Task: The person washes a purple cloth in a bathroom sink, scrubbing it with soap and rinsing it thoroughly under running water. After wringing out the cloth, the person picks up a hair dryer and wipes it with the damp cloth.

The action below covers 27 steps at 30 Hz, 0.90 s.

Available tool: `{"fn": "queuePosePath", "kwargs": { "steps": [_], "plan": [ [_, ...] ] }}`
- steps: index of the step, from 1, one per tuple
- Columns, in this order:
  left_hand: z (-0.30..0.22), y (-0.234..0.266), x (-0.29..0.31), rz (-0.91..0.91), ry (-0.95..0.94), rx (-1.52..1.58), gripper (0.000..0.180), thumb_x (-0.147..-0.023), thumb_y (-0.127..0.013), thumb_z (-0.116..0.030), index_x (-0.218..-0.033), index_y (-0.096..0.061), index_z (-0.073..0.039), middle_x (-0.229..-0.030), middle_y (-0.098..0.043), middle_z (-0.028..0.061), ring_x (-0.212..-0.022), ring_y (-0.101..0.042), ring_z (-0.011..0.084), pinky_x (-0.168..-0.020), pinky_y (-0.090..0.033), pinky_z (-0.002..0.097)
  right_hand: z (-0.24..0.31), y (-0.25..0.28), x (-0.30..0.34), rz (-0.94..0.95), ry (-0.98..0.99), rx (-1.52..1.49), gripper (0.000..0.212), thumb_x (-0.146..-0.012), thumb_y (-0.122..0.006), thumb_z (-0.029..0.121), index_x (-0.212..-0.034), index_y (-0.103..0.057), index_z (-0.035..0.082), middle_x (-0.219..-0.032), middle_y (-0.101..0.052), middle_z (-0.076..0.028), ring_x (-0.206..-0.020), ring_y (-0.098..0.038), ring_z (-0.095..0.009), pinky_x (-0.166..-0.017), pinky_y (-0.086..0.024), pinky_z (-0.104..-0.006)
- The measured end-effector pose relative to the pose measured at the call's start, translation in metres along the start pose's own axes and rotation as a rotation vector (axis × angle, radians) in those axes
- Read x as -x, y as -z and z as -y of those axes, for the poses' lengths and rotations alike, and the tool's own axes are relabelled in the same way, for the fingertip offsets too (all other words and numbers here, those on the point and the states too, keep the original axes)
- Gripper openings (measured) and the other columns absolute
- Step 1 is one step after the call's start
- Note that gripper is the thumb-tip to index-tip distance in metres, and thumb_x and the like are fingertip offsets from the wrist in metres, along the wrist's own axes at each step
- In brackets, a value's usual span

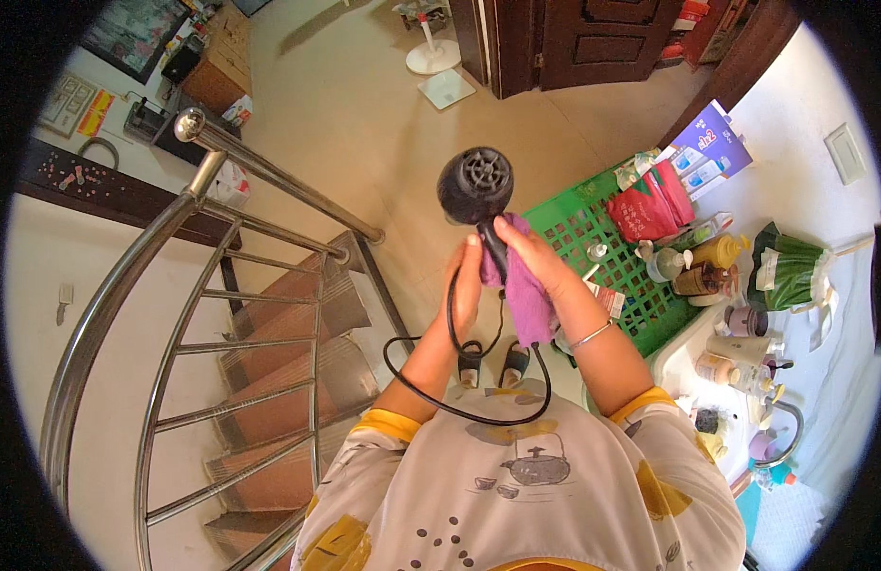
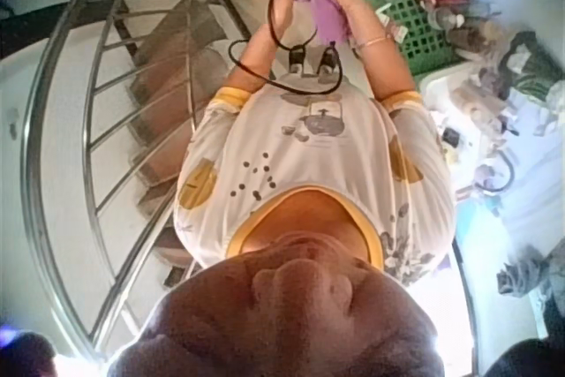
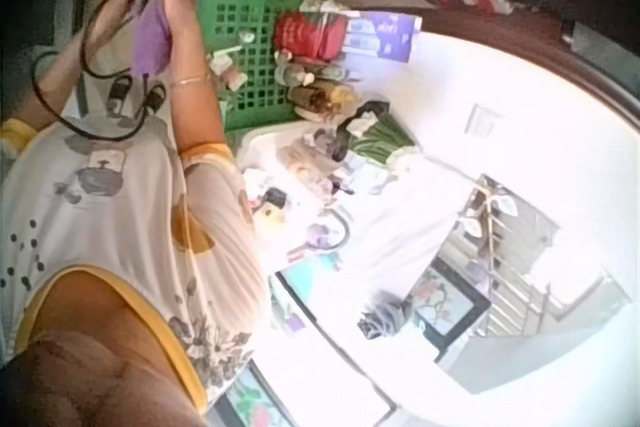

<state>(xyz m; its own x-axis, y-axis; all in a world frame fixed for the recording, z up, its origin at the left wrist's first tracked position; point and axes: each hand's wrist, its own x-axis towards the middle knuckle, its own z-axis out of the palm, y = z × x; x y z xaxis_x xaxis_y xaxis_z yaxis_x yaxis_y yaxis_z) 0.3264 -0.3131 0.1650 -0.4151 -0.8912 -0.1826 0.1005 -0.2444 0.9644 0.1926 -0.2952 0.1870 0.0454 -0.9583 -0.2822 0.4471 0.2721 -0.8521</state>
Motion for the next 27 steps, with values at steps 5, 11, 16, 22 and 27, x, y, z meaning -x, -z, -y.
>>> {"fn": "queuePosePath", "kwargs": {
  "steps": [5, 11, 16, 22, 27],
  "plan": [
    [0.022, 0.003, -0.003, 0.131, -0.062, 0.461, 0.056, -0.097, -0.025, -0.048, -0.126, -0.045, -0.004, -0.119, -0.053, 0.0073, -0.108, -0.051, 0.0197, -0.094, -0.039, 0.0341, -0.013, 0.000, -0.012, -0.086, 0.114, 0.399, 0.044, -0.092, -0.048, 0.043, -0.109, -0.056, 0.003, -0.096, -0.060, -0.002, -0.089, -0.054, -0.012, -0.080, -0.045, -0.0276],
    [-0.011, -0.007, -0.004, 0.106, -0.045, 0.637, 0.060, -0.094, -0.032, -0.053, -0.129, -0.042, -0.005, -0.122, -0.052, 0.0092, -0.112, -0.050, 0.0221, -0.098, -0.038, 0.0361, 0.001, -0.031, 0.003, -0.444, 0.608, 0.764, 0.035, -0.088, -0.055, 0.034, -0.102, -0.061, 0.003, -0.090, -0.064, -0.014, -0.088, -0.062, -0.026, -0.078, -0.047, -0.0363],
    [-0.028, -0.002, -0.015, 0.069, 0.015, 0.770, 0.053, -0.095, -0.036, -0.047, -0.125, -0.044, -0.003, -0.119, -0.053, 0.0098, -0.107, -0.051, 0.0214, -0.094, -0.041, 0.0362, -0.005, -0.034, 0.010, 0.004, 0.495, 0.750, 0.049, -0.085, -0.058, 0.027, -0.127, -0.045, 0.005, -0.129, -0.045, -0.021, -0.120, -0.044, -0.034, -0.099, -0.036, -0.0385],
    [-0.034, 0.031, -0.026, -0.165, 0.013, 0.847, 0.047, -0.092, -0.045, -0.045, -0.117, -0.050, -0.006, -0.105, -0.059, 0.0100, -0.095, -0.056, 0.0226, -0.087, -0.045, 0.0353, -0.028, -0.018, 0.047, 0.233, 0.623, 1.004, 0.057, -0.083, -0.060, 0.022, -0.131, -0.039, 0.001, -0.134, -0.039, -0.022, -0.125, -0.038, -0.034, -0.103, -0.032, -0.0396],
    [-0.030, 0.057, -0.038, -0.080, -0.046, 0.612, 0.049, -0.089, -0.054, -0.042, -0.120, -0.047, -0.003, -0.083, -0.058, 0.0069, -0.078, -0.054, 0.0174, -0.074, -0.045, 0.0303, -0.070, 0.038, 0.083, -0.301, -0.030, 0.211, 0.036, -0.092, -0.052, 0.023, -0.120, -0.049, 0.001, -0.112, -0.058, -0.010, -0.103, -0.055, -0.020, -0.091, -0.043, -0.0336]
  ]
}}
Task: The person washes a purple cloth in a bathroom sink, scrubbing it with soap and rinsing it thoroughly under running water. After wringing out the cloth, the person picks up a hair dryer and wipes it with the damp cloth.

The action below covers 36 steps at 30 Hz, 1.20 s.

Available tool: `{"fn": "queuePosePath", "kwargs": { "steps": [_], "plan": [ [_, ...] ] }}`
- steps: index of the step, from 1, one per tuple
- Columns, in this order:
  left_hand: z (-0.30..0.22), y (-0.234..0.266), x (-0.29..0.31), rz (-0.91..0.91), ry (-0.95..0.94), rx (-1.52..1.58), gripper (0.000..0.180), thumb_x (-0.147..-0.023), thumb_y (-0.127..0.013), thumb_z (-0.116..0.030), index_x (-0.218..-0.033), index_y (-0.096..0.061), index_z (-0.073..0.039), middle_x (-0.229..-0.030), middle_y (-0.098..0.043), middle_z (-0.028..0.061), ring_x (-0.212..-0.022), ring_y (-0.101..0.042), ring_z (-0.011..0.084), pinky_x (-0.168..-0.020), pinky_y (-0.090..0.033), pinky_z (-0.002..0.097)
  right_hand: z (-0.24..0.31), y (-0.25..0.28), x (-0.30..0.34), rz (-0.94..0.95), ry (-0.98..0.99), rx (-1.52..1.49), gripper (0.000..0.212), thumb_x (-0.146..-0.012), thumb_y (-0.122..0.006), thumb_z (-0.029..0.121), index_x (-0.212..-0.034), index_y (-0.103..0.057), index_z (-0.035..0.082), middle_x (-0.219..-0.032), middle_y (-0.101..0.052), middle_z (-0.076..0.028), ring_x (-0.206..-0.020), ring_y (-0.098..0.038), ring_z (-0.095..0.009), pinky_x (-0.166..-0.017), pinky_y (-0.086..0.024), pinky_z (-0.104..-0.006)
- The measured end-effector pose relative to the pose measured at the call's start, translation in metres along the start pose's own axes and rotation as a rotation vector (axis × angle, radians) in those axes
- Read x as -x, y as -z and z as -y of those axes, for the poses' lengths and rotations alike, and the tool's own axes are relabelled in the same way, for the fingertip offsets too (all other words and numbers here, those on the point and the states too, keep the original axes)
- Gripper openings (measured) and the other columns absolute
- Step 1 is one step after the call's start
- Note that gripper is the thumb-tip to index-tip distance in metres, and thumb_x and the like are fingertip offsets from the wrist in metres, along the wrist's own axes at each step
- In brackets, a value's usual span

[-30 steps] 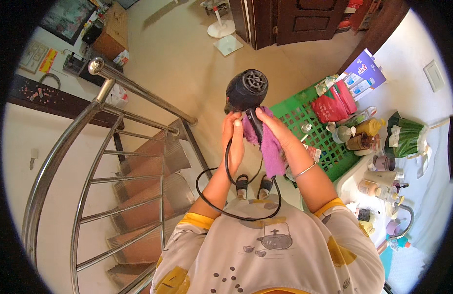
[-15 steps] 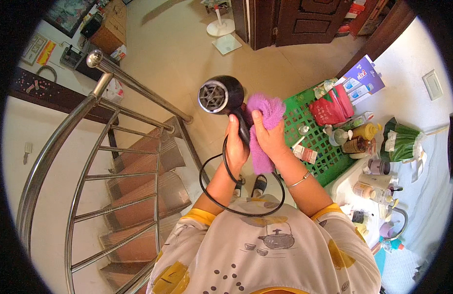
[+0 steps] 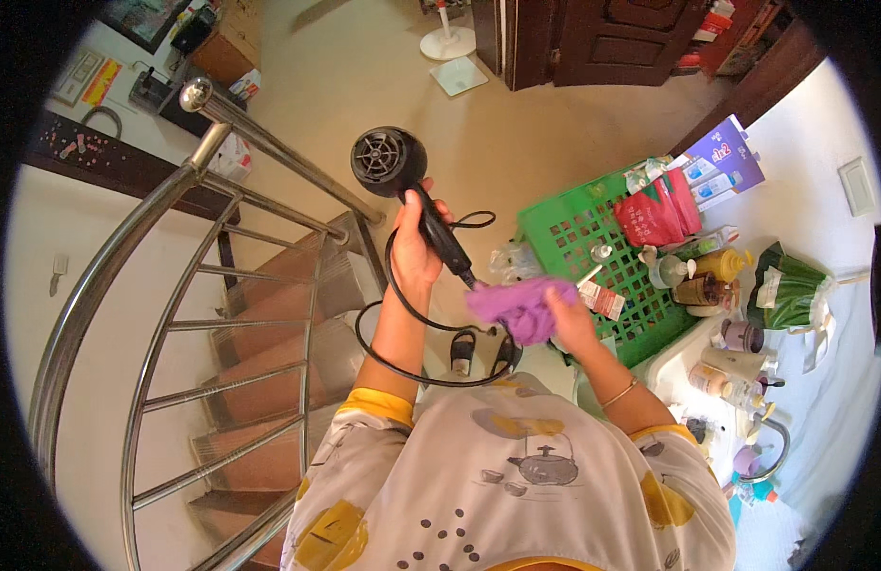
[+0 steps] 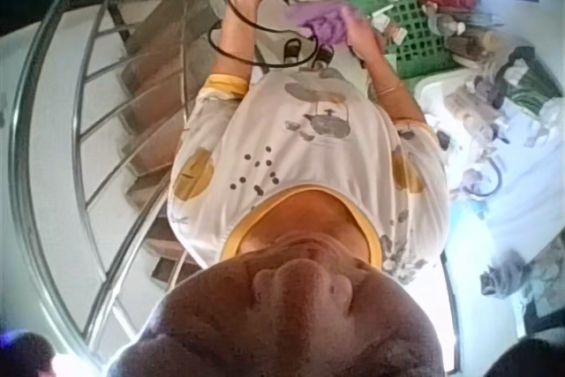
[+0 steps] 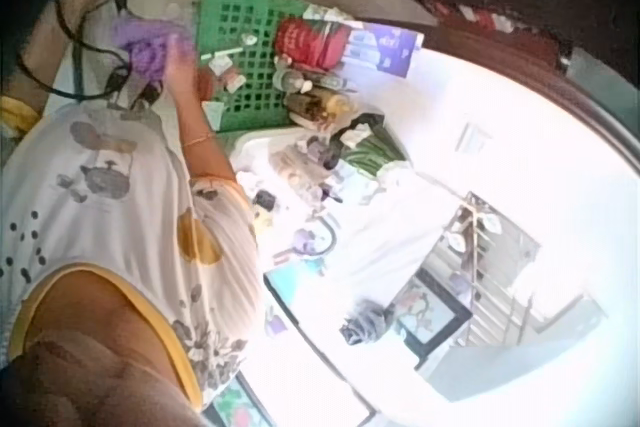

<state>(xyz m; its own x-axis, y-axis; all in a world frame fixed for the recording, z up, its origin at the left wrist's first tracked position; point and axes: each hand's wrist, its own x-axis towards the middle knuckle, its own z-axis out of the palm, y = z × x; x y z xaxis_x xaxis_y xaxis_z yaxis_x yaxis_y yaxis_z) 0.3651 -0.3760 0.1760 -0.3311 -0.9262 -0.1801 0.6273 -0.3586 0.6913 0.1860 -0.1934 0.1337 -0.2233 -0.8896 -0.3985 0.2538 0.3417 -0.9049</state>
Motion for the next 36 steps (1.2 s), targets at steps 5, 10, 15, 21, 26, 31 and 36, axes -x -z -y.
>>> {"fn": "queuePosePath", "kwargs": {
  "steps": [5, 10, 15, 21, 26, 31, 36],
  "plan": [
    [0.013, 0.006, 0.013, -0.002, 0.068, -0.295, 0.030, -0.082, -0.061, -0.015, -0.106, -0.050, -0.002, -0.073, -0.056, 0.0056, -0.073, -0.054, 0.0198, -0.075, -0.045, 0.0350, 0.001, 0.025, -0.049, -0.088, 0.129, -0.539, 0.033, -0.094, -0.047, 0.027, -0.116, -0.051, 0.003, -0.114, -0.056, -0.009, -0.104, -0.054, -0.020, -0.093, -0.042, -0.0354],
    [0.031, 0.009, 0.047, 0.076, 0.069, -0.870, 0.032, -0.070, -0.069, -0.006, -0.100, -0.058, -0.004, -0.088, -0.061, 0.0009, -0.081, -0.053, 0.0099, -0.072, -0.043, 0.0257, 0.041, 0.042, -0.064, 0.066, 0.284, -0.636, 0.037, -0.094, -0.044, 0.029, -0.121, -0.048, 0.002, -0.119, -0.054, -0.011, -0.110, -0.053, -0.024, -0.098, -0.039, -0.0387],
    [0.051, 0.026, 0.069, 0.242, -0.067, -0.994, 0.038, -0.070, -0.069, 0.000, -0.106, -0.056, -0.002, -0.095, -0.061, 0.0009, -0.087, -0.053, 0.0091, -0.079, -0.045, 0.0256, 0.086, -0.008, -0.030, 0.346, 0.683, 0.365, 0.041, -0.088, -0.050, 0.029, -0.119, -0.053, 0.003, -0.120, -0.054, -0.008, -0.113, -0.050, -0.020, -0.100, -0.036, -0.0400],
    [0.035, 0.010, 0.104, 0.567, -0.278, -1.345, 0.035, -0.060, -0.071, -0.011, -0.090, -0.057, -0.003, -0.079, -0.060, 0.0182, -0.072, -0.056, 0.0377, -0.066, -0.046, 0.0408, 0.074, -0.013, -0.096, 0.486, 0.327, 0.229, 0.036, -0.091, -0.052, 0.026, -0.117, -0.053, 0.002, -0.118, -0.054, -0.004, -0.107, -0.049, -0.013, -0.094, -0.038, -0.0292],
    [0.042, 0.037, 0.108, 0.556, -0.152, -1.527, 0.045, -0.060, -0.071, -0.019, -0.100, -0.057, -0.004, -0.083, -0.061, 0.0152, -0.081, -0.057, 0.0363, -0.077, -0.044, 0.0432, 0.070, -0.032, -0.084, 0.564, 0.482, 0.634, 0.033, -0.084, -0.059, 0.032, -0.107, -0.061, 0.007, -0.111, -0.058, -0.010, -0.117, -0.045, -0.024, -0.104, -0.029, -0.0399],
    [0.047, 0.078, 0.111, 0.533, -0.217, -1.435, 0.042, -0.060, -0.072, -0.016, -0.101, -0.062, -0.010, -0.095, -0.063, 0.0163, -0.089, -0.059, 0.0369, -0.081, -0.046, 0.0430, 0.079, -0.077, -0.019, 0.738, 0.831, 1.221, 0.031, -0.070, -0.066, 0.026, -0.091, -0.065, 0.004, -0.099, -0.060, -0.007, -0.110, -0.050, -0.025, -0.106, -0.023, -0.0459],
    [0.058, 0.100, 0.111, 0.407, -0.215, -1.385, 0.037, -0.065, -0.070, -0.014, -0.100, -0.063, -0.010, -0.096, -0.063, 0.0156, -0.088, -0.059, 0.0367, -0.077, -0.048, 0.0424, 0.078, -0.082, 0.006, 0.703, 0.955, 1.234, 0.033, -0.065, -0.068, 0.025, -0.091, -0.065, 0.004, -0.104, -0.059, -0.008, -0.114, -0.048, -0.026, -0.106, -0.024, -0.0473]
  ]
}}
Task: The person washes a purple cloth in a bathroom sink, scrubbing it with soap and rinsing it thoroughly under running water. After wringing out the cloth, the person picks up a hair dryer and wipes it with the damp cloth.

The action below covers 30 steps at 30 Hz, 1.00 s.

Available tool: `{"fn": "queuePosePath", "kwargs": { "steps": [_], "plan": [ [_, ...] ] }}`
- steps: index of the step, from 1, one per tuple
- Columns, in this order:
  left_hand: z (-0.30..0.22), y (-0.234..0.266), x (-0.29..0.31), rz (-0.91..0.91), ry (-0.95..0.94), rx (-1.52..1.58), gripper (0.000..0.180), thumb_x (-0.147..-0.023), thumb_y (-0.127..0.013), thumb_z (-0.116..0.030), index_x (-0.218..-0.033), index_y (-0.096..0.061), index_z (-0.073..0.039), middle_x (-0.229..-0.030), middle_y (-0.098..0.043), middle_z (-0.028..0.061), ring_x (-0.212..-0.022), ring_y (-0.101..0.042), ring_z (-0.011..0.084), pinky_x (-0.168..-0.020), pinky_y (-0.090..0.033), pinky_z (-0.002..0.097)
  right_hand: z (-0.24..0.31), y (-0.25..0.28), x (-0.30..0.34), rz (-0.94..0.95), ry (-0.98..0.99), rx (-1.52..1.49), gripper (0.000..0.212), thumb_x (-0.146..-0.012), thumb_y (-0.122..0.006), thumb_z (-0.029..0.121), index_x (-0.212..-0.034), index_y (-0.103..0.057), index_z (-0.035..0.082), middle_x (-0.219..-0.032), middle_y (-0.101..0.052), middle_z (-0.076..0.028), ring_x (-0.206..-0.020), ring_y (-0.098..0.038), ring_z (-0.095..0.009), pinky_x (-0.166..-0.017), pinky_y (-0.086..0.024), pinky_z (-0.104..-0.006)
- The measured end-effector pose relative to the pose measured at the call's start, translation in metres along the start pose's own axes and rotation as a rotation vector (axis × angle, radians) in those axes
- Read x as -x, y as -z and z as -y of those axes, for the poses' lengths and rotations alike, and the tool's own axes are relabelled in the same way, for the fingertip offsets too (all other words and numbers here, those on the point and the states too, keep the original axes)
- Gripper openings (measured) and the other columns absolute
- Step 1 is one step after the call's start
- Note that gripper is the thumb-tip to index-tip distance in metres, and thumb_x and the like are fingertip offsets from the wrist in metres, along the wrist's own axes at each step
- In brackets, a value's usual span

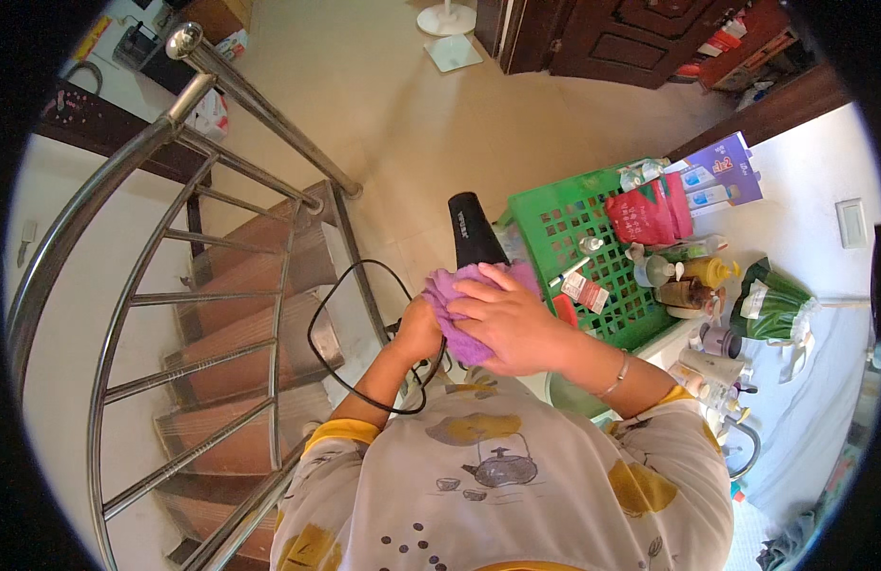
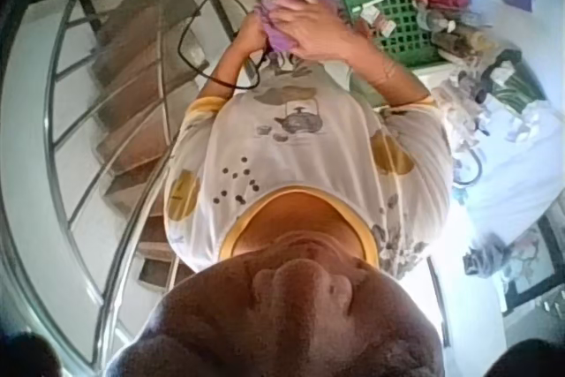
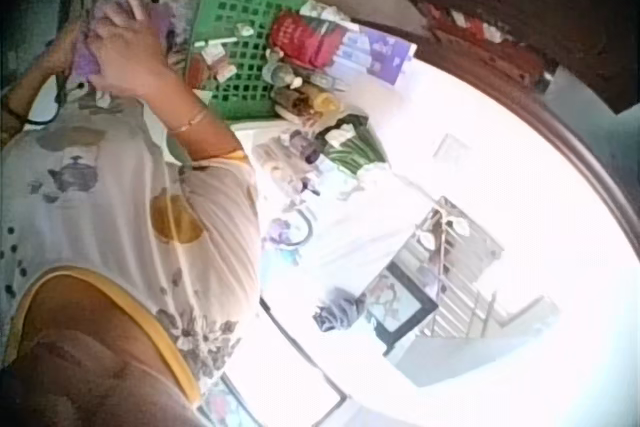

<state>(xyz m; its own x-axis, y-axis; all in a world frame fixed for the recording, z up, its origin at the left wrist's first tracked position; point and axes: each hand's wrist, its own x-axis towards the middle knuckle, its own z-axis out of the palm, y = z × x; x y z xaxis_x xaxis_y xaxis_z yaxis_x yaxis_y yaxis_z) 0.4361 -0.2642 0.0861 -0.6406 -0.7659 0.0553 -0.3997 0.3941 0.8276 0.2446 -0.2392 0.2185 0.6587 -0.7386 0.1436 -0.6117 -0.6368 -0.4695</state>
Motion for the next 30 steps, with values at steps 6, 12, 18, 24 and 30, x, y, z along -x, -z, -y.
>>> {"fn": "queuePosePath", "kwargs": {
  "steps": [6, 12, 18, 24, 30],
  "plan": [
    [-0.024, 0.015, -0.026, 0.095, -0.006, 0.100, 0.037, -0.063, -0.070, -0.014, -0.099, -0.062, -0.008, -0.085, -0.062, 0.0166, -0.081, -0.059, 0.0370, -0.073, -0.048, 0.0425, -0.049, -0.025, 0.034, -0.525, -0.242, -0.724, 0.021, -0.073, -0.059, 0.016, -0.088, -0.062, 0.002, -0.100, -0.060, -0.011, -0.102, -0.054, -0.026, -0.097, -0.035, -0.0425],
    [-0.020, 0.006, -0.032, -0.096, -0.019, 0.345, 0.035, -0.061, -0.071, -0.006, -0.094, -0.061, -0.004, -0.077, -0.059, 0.0133, -0.070, -0.057, 0.0279, -0.066, -0.045, 0.0345, -0.171, -0.075, 0.070, -1.296, -0.776, -0.854, 0.022, -0.087, -0.050, 0.015, -0.092, -0.061, -0.004, -0.090, -0.062, -0.008, -0.085, -0.056, -0.017, -0.080, -0.044, -0.0295],
    [-0.026, 0.014, -0.041, -0.392, 0.246, 0.799, 0.029, -0.069, -0.071, -0.008, -0.096, -0.062, 0.000, -0.090, -0.063, 0.0020, -0.083, -0.054, 0.0095, -0.077, -0.046, 0.0262, -0.252, -0.123, 0.097, -0.648, -0.792, 0.005, 0.046, -0.084, -0.059, 0.037, -0.108, -0.058, -0.003, -0.101, -0.062, -0.019, -0.095, -0.059, -0.028, -0.086, -0.045, -0.0375],
    [-0.033, 0.040, -0.065, -0.631, 0.289, 1.071, 0.028, -0.068, -0.065, -0.010, -0.093, -0.056, -0.002, -0.079, -0.055, 0.0053, -0.079, -0.054, 0.0193, -0.081, -0.045, 0.0350, -0.200, -0.241, 0.133, -0.039, -1.104, -0.505, 0.068, -0.084, -0.041, 0.063, -0.104, -0.058, 0.001, -0.104, -0.060, -0.021, -0.098, -0.057, -0.035, -0.085, -0.043, -0.0451],
    [-0.030, 0.051, -0.062, -0.763, 0.158, 1.133, 0.026, -0.070, -0.063, -0.009, -0.094, -0.054, -0.005, -0.076, -0.054, 0.0035, -0.073, -0.052, 0.0168, -0.078, -0.043, 0.0326, -0.068, -0.233, 0.096, 0.316, -1.419, -2.023, 0.084, -0.079, -0.042, 0.071, -0.127, -0.042, 0.002, -0.119, -0.054, -0.022, -0.111, -0.051, -0.040, -0.094, -0.036, -0.0587]
  ]
}}
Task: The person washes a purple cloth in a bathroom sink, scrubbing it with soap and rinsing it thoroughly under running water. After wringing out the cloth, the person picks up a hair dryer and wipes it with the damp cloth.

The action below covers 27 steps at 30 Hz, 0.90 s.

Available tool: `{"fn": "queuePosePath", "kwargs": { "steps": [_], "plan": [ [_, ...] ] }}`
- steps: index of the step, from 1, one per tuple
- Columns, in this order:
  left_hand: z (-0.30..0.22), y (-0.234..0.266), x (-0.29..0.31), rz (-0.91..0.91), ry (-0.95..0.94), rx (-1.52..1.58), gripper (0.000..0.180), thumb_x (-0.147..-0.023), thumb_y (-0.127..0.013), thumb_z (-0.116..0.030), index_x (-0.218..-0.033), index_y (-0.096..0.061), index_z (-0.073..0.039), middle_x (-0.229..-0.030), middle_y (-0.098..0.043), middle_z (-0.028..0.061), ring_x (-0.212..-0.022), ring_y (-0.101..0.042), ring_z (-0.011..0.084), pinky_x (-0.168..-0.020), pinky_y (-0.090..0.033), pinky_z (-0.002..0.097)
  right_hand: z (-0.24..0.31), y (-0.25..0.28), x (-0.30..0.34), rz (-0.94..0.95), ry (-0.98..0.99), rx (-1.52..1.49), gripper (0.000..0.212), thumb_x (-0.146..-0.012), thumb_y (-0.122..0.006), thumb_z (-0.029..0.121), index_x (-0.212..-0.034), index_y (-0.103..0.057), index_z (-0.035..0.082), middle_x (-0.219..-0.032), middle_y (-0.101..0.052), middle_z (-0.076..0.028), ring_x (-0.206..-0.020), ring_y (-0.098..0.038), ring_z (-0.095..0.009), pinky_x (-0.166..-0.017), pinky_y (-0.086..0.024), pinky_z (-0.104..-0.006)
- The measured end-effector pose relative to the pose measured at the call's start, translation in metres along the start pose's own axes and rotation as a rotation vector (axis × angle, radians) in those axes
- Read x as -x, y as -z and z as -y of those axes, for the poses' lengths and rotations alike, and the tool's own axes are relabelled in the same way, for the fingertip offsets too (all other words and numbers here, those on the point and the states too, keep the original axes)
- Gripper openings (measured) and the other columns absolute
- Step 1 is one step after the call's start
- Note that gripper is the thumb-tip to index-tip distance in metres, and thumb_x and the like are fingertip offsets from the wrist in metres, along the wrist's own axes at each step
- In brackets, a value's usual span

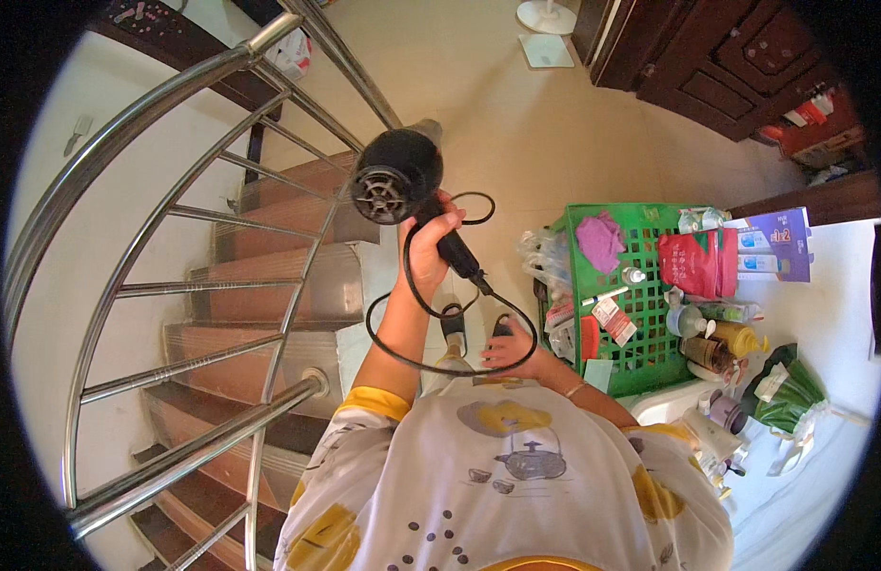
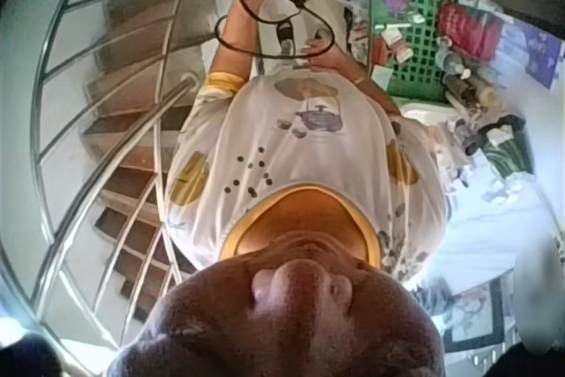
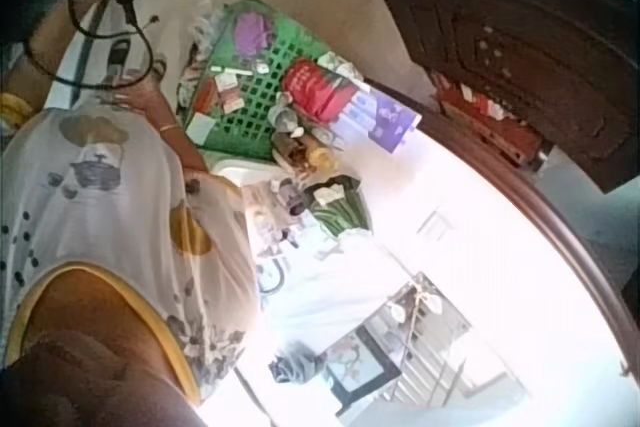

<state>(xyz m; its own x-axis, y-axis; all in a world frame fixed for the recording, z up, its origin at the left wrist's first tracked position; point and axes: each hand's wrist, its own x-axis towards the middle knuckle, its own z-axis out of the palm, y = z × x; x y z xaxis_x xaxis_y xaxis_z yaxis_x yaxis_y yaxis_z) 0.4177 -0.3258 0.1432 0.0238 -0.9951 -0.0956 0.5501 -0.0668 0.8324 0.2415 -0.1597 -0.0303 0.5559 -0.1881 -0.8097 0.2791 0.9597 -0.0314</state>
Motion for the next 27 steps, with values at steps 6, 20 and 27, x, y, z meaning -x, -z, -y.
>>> {"fn": "queuePosePath", "kwargs": {
  "steps": [6, 20, 27],
  "plan": [
    [-0.026, -0.006, 0.024, 0.066, 0.085, 0.300, 0.027, -0.074, -0.062, -0.015, -0.097, -0.050, -0.009, -0.074, -0.049, 0.0033, -0.071, -0.046, 0.0184, -0.086, -0.041, 0.0380, 0.066, -0.071, -0.038, 0.611, 0.068, -0.320, 0.107, -0.072, -0.032, 0.082, -0.130, -0.029, -0.007, -0.111, -0.053, -0.026, -0.102, -0.052, -0.038, -0.089, -0.042, -0.0494],
    [0.009, 0.095, 0.042, -0.198, 0.328, 0.366, 0.023, -0.080, -0.058, -0.012, -0.101, -0.050, -0.006, -0.070, -0.052, 0.0053, -0.065, -0.053, 0.0179, -0.062, -0.047, 0.0349, 0.220, -0.078, 0.031, 0.412, 0.509, 0.002, 0.084, -0.079, -0.041, 0.073, -0.116, -0.046, -0.002, -0.109, -0.059, -0.021, -0.093, -0.058, -0.027, -0.086, -0.044, -0.0406],
    [0.076, 0.141, 0.064, -0.377, 0.360, 0.066, 0.012, -0.079, -0.063, -0.014, -0.080, -0.058, -0.004, -0.066, -0.058, 0.0062, -0.058, -0.054, 0.0188, -0.053, -0.043, 0.0305, 0.167, -0.109, -0.023, -0.082, 0.475, 1.426, 0.097, -0.076, -0.065, 0.055, -0.145, -0.011, 0.012, -0.127, -0.048, -0.022, -0.106, -0.057, -0.028, -0.093, -0.041, -0.0372]
  ]
}}
